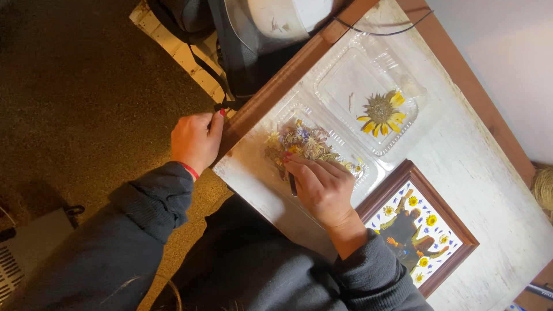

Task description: Arranging dried flowers inside a picture frame around a photo using tweezers.

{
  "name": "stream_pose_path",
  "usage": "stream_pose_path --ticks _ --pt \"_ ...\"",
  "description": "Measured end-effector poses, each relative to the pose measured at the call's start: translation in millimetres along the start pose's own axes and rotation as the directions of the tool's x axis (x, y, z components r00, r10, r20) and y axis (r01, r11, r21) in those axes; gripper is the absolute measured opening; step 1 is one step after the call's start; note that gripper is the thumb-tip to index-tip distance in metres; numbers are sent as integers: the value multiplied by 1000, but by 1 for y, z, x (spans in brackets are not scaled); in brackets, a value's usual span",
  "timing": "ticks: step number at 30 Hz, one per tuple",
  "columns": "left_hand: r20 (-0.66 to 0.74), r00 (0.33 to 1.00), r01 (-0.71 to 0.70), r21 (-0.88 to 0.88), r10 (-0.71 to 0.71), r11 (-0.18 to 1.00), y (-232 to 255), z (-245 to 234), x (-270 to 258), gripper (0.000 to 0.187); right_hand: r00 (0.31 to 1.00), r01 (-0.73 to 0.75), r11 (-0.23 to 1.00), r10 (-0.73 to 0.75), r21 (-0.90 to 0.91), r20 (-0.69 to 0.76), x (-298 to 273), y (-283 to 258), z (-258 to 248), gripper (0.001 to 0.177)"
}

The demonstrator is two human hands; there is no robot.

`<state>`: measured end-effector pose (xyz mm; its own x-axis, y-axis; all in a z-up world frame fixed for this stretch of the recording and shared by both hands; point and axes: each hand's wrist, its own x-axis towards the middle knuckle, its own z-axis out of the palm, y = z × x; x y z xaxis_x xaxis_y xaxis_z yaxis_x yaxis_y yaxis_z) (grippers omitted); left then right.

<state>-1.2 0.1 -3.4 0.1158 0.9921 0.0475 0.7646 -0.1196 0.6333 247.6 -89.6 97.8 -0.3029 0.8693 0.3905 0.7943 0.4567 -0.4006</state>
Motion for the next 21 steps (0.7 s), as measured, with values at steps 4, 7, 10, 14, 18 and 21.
stream_pose_path --ticks 4,7,10,14,18,21 --pt "-13 1000 -11 15 11 1000 1 -1 1 41 1000 -27 999 27 26 -1 -4 2 -1 17" --pt "152 976 158 -1 -156 987 8 -7 4 43 998 -65 995 65 73 1 -6 3 0 18" --pt "135 983 127 1 -126 992 4 -4 3 43 993 -112 989 115 100 -19 -7 2 2 20" --pt "72 995 72 -8 -71 997 2 -2 1 41 986 -160 978 166 132 -34 -8 1 4 17" --pt "76 994 77 -30 -74 997 5 -4 2 40 888 -430 846 459 315 -21 -13 -3 7 8" --pt "104 988 112 5 -112 994 5 -4 3 43 655 -519 394 753 759 58 -20 2 7 4"
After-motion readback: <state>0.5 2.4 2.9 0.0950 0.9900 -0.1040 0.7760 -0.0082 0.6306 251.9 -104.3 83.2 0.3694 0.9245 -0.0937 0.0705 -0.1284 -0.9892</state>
